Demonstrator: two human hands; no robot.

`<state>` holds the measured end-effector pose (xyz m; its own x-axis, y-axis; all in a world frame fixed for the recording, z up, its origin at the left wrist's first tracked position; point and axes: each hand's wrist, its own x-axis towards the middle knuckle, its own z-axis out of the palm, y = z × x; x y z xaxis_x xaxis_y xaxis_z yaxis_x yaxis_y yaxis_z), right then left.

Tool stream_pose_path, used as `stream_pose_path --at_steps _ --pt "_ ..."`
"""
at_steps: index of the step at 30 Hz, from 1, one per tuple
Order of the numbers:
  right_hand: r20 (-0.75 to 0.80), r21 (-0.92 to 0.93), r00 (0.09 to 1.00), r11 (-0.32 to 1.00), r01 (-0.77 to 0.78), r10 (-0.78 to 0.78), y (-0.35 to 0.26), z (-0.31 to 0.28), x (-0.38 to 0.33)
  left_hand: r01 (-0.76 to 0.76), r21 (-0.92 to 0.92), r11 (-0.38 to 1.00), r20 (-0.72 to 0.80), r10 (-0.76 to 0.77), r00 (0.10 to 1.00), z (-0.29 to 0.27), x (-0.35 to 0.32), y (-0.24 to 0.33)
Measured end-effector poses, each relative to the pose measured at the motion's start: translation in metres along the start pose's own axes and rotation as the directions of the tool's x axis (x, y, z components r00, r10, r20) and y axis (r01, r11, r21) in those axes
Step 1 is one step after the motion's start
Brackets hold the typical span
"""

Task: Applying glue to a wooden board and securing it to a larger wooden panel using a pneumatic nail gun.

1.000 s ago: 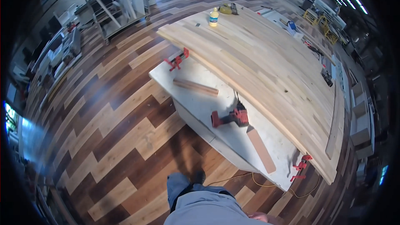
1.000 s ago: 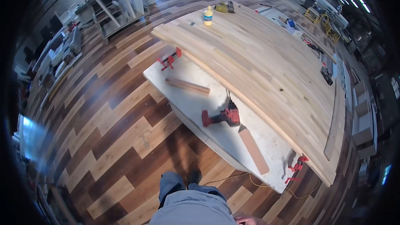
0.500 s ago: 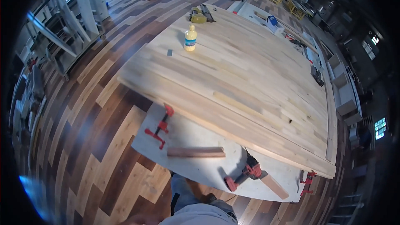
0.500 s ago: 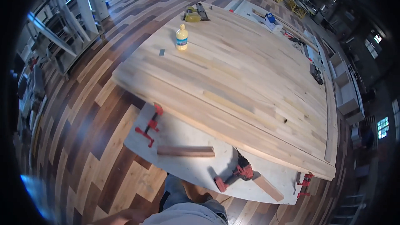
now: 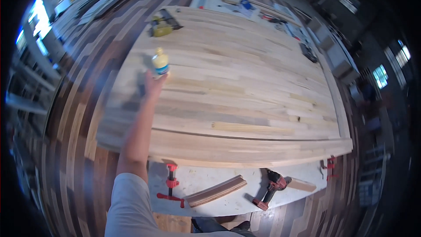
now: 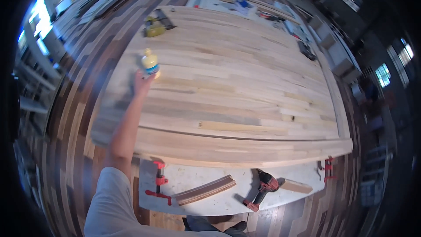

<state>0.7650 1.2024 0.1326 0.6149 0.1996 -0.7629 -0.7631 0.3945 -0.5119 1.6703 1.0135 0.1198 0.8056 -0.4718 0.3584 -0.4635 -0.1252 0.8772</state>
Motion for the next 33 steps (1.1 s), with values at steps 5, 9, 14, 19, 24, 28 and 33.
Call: stream_pose_path --at_steps 5,9,14,19,24,28,33 --pt "-0.279 0.341 0.959 0.929 0.142 -0.045 0.058 0.164 0.024 -0.099 -0.051 0.994 0.04 0.101 0.994 0.04 0.068 -0.034" --pt "-0.38 0.537 0.923 0.799 0.272 -0.059 0.07 0.273 0.072 -0.002 -0.054 0.999 0.097 0.007 0.995 0.048 0.079 -0.03" --pt "-0.373 0.678 0.927 0.67 0.303 -0.042 0.066 0.335 0.09 0.103 0.024 0.994 0.086 -0.104 0.991 0.06 0.038 0.011" --pt "-0.288 0.756 0.955 0.595 0.273 -0.071 0.071 0.365 0.079 0.032 -0.193 0.981 0.19 0.005 0.982 0.044 -0.028 0.067" --pt "-0.466 0.559 0.879 0.805 0.2 0.105 0.032 0.342 0.038 -0.035 -0.357 0.933 0.34 0.165 0.926 0.022 -0.13 0.147" --pt "-0.76 0.455 0.601 0.863 0.22 0.247 0.055 0.345 0.013 0.035 -0.504 0.863 0.454 0.23 0.861 0.024 -0.231 0.216" --pt "-0.893 0.438 0.216 0.87 0.225 0.394 0.101 0.373 -0.028 0.039 -0.569 0.821 0.549 0.344 0.762 -0.002 -0.405 0.325"
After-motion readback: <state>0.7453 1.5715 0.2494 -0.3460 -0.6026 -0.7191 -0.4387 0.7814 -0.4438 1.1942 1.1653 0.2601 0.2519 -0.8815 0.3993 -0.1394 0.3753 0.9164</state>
